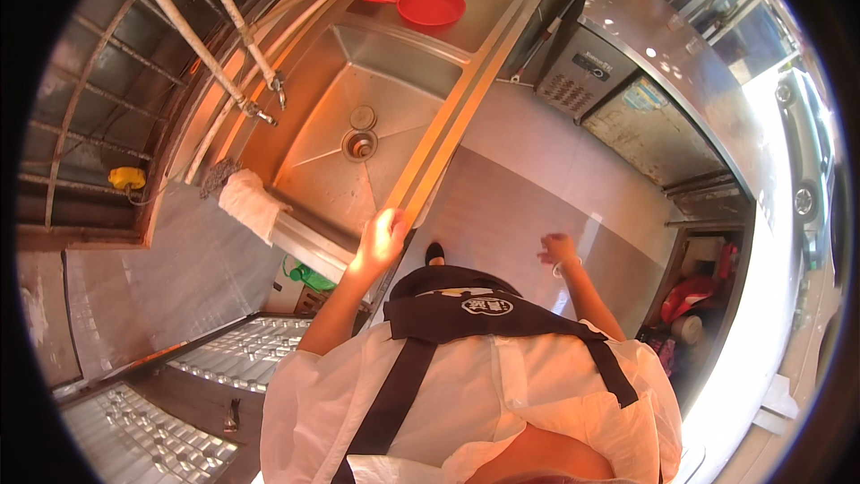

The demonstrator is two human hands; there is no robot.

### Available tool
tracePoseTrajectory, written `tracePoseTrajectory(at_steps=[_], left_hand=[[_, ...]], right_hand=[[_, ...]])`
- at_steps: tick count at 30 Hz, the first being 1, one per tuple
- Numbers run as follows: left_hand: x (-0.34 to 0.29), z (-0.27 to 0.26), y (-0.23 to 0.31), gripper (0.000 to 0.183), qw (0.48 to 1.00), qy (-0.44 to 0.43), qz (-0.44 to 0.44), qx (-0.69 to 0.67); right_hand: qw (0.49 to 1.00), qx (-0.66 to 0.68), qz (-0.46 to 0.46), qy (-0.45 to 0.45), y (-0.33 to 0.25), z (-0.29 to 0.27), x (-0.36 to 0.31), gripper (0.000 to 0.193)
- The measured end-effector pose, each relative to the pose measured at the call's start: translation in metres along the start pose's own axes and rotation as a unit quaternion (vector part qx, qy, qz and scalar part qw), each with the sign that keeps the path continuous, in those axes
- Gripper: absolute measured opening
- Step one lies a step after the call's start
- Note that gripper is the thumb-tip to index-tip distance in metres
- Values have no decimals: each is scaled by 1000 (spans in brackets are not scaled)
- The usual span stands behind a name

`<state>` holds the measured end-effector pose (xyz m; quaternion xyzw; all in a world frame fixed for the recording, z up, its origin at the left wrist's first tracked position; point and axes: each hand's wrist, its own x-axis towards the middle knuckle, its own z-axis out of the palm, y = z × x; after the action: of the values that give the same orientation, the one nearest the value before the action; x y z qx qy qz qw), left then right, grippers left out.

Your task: The person mops a tiled floor with a flat mop, rinses the mop head under a running tap, and then uses a red plastic scoop to pour water from a sink onto the floor. The person moves around a commercial kitchen area with stainless steel counters and equipment.

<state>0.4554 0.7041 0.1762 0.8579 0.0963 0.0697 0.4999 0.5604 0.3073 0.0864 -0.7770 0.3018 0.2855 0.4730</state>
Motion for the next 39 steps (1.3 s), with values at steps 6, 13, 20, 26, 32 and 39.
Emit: tracePoseTrajectory(at_steps=[6, 13, 20, 26, 32, 39], left_hand=[[122, -5, -1, 26, 996, -28, -79, -27], [208, 9, -12, 26, 981, 96, -164, -38], [359, 9, 16, 22, 974, 141, -136, 111], [542, 1, 0, 30, 968, 159, -152, 123], [640, 1, -27, 35, 914, 102, -103, 380], [757, 3, 43, 33, 919, 252, -60, 299]], right_hand=[[936, -74, -326, -109, -240, 72, 23, 40], [959, -119, -259, 5, -488, 180, 189, 45], [988, -15, -84, -126, -568, 274, 361, 24], [974, -144, -84, -151, -589, 268, 378, 19], [886, -345, -265, -160, -624, 252, 390, 21], [915, -251, -87, -304, -672, 196, 377, 28]])
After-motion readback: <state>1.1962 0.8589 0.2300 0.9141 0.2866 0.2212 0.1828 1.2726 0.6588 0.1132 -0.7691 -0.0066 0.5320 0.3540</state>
